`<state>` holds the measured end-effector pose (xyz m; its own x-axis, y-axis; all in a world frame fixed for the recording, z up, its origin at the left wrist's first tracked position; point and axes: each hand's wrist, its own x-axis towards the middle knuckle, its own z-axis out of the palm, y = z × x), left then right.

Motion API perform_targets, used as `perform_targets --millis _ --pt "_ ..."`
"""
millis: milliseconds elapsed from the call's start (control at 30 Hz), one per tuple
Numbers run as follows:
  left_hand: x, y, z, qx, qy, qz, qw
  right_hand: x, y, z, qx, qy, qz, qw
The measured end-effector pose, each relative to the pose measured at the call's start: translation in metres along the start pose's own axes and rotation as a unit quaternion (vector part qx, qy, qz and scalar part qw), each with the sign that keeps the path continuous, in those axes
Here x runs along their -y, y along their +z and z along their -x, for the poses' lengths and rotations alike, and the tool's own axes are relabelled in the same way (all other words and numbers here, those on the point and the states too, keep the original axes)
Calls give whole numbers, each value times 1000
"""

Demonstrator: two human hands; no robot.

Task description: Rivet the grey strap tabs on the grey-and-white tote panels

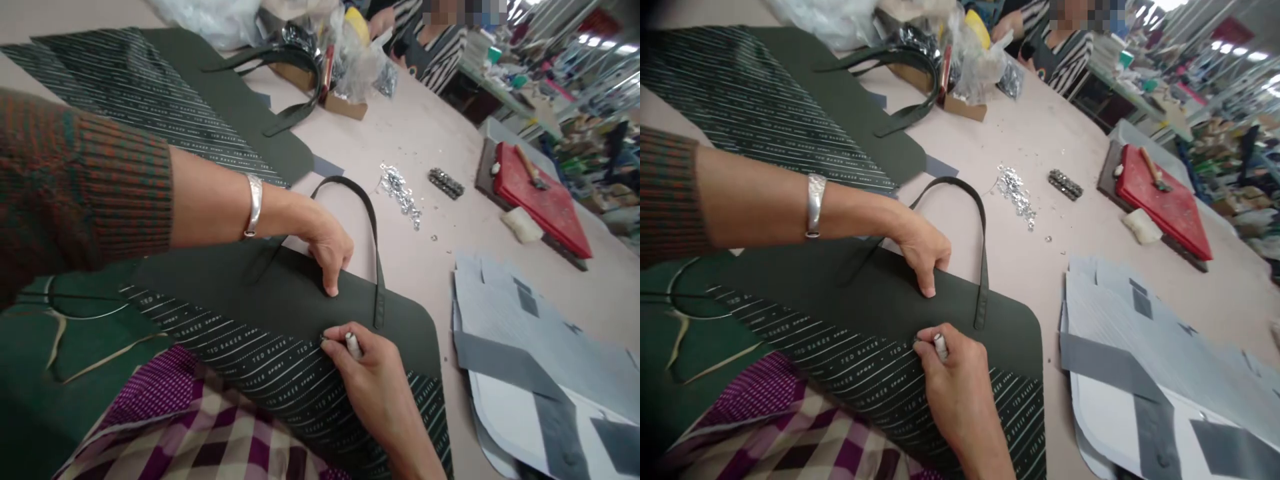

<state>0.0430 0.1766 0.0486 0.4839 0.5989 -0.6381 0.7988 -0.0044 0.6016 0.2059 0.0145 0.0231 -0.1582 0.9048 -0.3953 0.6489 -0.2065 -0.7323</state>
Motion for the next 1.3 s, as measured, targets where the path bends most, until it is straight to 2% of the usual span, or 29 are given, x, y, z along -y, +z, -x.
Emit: perform_targets --millis 133,267,500,900,1100,1167,1300 --pt "8 4 -4 186 -7 46 982 -1 1 4 21 -6 -2 1000" --pt "13 10 -3 251 -32 94 963 1 3 8 43 -24 18 999" --pt "19 16 -1 264 -79 142 951 0 11 14 34 -99 50 993" --pt "30 20 -1 289 -103 165 937 -2 22 14 11 -94 78 992" --pt "29 22 4 289 -109 194 931 -1 24 15 5 -60 88 994" --pt "29 23 5 296 -98 195 930 -1 24 14 5 -63 86 994" --pt "33 23 6 319 -34 191 928 -1 23 9 -6 -88 94 992"
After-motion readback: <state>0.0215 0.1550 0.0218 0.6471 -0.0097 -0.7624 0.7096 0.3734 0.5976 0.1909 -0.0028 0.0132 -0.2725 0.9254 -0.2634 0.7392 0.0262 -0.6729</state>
